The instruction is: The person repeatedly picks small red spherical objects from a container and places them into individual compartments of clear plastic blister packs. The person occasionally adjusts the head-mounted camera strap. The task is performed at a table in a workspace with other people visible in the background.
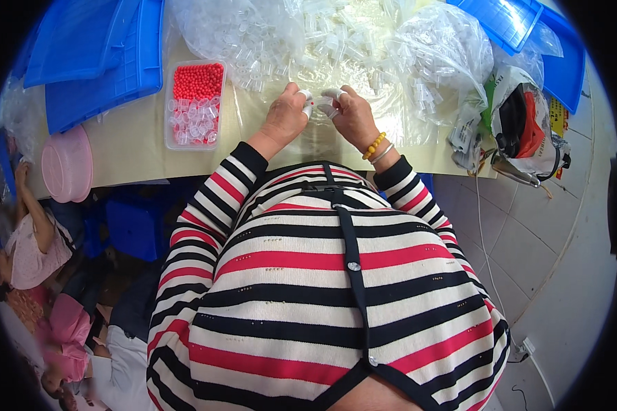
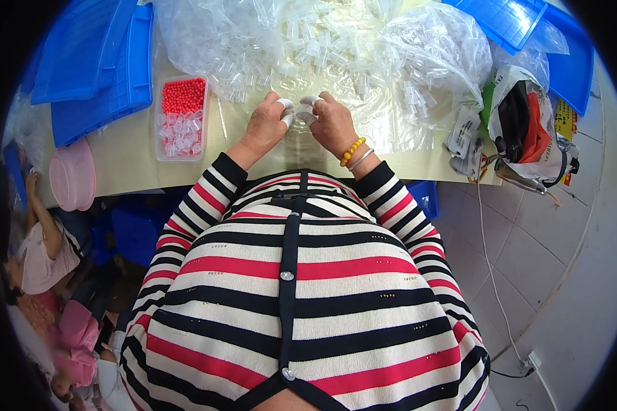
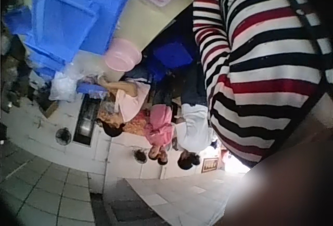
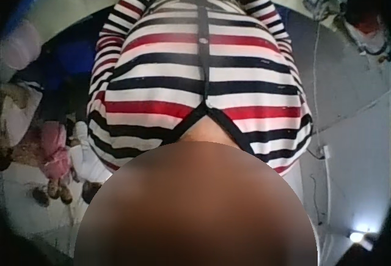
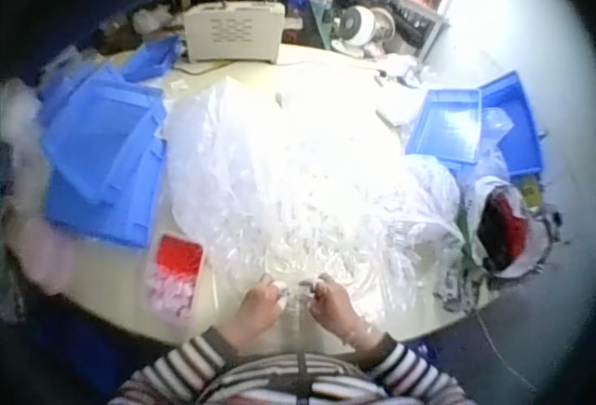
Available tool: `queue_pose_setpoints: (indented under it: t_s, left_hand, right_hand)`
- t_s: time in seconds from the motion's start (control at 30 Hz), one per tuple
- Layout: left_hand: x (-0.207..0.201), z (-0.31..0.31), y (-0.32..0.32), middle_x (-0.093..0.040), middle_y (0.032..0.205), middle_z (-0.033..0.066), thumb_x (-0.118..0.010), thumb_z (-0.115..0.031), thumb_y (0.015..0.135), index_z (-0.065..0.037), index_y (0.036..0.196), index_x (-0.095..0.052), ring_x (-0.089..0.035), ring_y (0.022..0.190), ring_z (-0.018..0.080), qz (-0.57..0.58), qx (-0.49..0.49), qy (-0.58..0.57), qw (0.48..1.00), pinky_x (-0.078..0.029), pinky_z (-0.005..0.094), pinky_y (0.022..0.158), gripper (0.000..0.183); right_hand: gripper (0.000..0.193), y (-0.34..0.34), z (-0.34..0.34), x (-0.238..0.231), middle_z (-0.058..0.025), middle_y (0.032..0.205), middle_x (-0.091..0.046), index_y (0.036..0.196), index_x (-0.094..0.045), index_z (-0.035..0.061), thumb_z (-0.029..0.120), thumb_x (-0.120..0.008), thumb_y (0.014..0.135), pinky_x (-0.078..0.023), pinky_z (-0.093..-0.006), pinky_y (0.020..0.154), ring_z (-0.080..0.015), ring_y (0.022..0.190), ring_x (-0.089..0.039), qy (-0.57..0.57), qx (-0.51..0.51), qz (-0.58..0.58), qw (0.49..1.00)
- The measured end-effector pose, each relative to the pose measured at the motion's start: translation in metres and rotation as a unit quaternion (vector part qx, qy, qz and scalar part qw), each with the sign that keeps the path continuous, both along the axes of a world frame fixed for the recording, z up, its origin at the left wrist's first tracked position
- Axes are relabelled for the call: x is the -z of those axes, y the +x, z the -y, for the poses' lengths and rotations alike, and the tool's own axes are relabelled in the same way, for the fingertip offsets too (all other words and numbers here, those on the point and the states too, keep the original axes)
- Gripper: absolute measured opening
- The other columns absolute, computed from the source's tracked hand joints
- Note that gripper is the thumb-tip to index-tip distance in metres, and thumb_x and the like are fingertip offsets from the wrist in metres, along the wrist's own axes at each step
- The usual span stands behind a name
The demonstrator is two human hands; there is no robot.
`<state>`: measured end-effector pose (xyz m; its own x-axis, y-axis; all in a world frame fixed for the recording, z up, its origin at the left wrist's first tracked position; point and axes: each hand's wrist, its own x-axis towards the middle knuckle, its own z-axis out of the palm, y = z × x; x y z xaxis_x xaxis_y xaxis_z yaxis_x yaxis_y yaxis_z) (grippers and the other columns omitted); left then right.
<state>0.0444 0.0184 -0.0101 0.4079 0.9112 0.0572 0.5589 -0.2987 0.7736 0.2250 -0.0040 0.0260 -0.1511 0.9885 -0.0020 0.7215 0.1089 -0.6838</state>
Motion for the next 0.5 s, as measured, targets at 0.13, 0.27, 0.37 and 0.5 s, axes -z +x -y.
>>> queue_pose_setpoints:
  t_s: [0.13, 0.27, 0.37, 0.5]
  left_hand:
    - [-0.004, 0.001, -0.001, -0.053, 0.096, 0.0178, -0.057, -0.002, 0.075, -0.001, 0.087, -0.064, -0.059, 0.086, 0.0367, -0.010, 0.008, -0.010, 1.000, -0.049, 0.0437, 0.077, 0.013]
    - [-0.007, 0.002, 0.001, -0.053, 0.096, 0.0178, -0.055, -0.001, 0.074, 0.000, 0.084, -0.063, -0.058, 0.089, 0.0365, -0.013, 0.008, -0.011, 1.000, -0.049, 0.0431, 0.079, 0.013]
    - [-0.004, 0.000, 0.002, -0.052, 0.097, 0.0180, -0.054, 0.001, 0.074, 0.001, 0.084, -0.062, -0.058, 0.092, 0.0364, -0.030, 0.019, -0.008, 0.999, -0.048, 0.0426, 0.081, 0.013]
    - [-0.008, 0.002, -0.002, -0.052, 0.099, 0.0183, -0.053, 0.003, 0.073, 0.002, 0.087, -0.061, -0.057, 0.094, 0.0365, -0.022, 0.036, -0.009, 0.999, -0.048, 0.0422, 0.082, 0.016]
  right_hand:
    - [0.012, -0.012, -0.003, -0.017, -0.0155, 0.077, -0.058, 0.085, -0.063, 0.0019, 0.013, -0.064, 0.080, -0.048, -0.0403, 0.058, -0.0351, 0.065, -0.058, 0.008, -0.064, 0.027, 0.998]
    - [0.009, -0.013, -0.010, -0.023, -0.0168, 0.076, -0.059, 0.079, -0.062, 0.0021, 0.010, -0.059, 0.078, -0.049, -0.0408, 0.059, -0.0352, 0.066, -0.060, 0.015, -0.143, 0.157, 0.977]
    - [0.008, -0.019, -0.012, -0.029, -0.0164, 0.074, -0.060, 0.075, -0.062, 0.0025, 0.009, -0.058, 0.075, -0.050, -0.0409, 0.059, -0.0343, 0.066, -0.061, 0.007, -0.164, 0.218, 0.962]
    - [0.008, -0.025, -0.013, -0.025, -0.0158, 0.075, -0.061, 0.073, -0.064, 0.0029, 0.008, -0.058, 0.073, -0.051, -0.0408, 0.060, -0.0326, 0.066, -0.063, 0.002, -0.184, 0.253, 0.950]
